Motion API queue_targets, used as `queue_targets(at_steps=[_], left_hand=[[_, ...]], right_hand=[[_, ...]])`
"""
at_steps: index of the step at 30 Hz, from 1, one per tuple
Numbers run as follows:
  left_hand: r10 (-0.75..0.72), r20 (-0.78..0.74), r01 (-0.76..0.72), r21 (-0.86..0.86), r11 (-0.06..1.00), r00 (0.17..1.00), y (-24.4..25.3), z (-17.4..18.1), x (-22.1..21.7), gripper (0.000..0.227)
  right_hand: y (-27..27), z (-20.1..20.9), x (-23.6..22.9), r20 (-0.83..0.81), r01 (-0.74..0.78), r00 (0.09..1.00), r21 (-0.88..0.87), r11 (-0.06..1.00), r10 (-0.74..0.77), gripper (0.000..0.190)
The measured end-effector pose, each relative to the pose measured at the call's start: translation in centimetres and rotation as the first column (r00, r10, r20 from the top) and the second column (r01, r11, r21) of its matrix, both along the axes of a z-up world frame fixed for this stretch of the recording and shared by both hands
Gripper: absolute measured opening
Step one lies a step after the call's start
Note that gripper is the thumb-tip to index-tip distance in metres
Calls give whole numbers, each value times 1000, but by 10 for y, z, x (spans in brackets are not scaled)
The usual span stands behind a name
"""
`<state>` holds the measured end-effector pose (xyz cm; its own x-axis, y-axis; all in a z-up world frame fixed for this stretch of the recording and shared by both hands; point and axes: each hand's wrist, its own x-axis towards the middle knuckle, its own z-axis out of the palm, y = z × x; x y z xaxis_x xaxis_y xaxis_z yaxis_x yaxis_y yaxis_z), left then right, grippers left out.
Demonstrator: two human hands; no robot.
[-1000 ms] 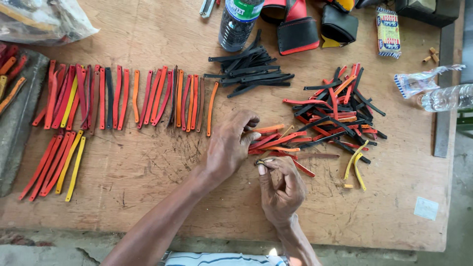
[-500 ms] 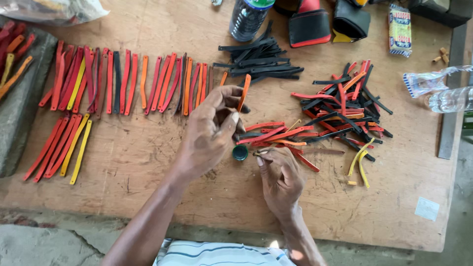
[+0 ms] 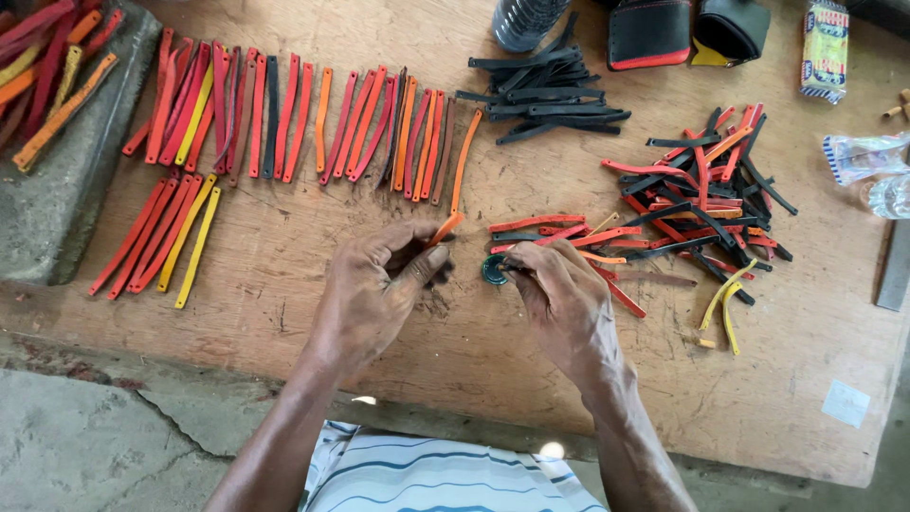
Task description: The person repeatedly picks up thin colored plastic straps, dips a small applicator into a bottle cap, and applies a dark substance along the length of each strap. Finished straps are placed in a neat row on the left side of the table.
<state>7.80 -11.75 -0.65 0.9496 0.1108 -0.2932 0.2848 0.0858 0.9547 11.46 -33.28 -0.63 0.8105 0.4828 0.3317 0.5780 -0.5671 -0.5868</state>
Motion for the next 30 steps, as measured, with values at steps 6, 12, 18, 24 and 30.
queue_targets(at_steps=[6, 12, 18, 24, 30], left_hand=[[-25, 122, 4, 169, 986, 992, -2, -10, -3, 20], [-43, -59, 41, -40, 998, 997, 2, -12, -3, 22], [-36, 1, 36, 53, 998, 999, -1, -12, -3, 26], [-105, -105, 118, 128, 985, 989, -6, -9, 1, 17], [-111, 72, 104, 100, 990, 991, -7, -7, 2, 21]], right_hand=[[0, -1, 5, 23, -59, 998, -69, 996, 61, 38], [-1, -2, 4, -24, -67, 998, -86, 994, 65, 40], [-3, -3, 5, -16, -75, 997, -60, 995, 74, 38], [-2, -2, 5, -13, -72, 997, -109, 991, 71, 39], [-2, 4, 7, -11, -59, 998, -59, 997, 58, 35]])
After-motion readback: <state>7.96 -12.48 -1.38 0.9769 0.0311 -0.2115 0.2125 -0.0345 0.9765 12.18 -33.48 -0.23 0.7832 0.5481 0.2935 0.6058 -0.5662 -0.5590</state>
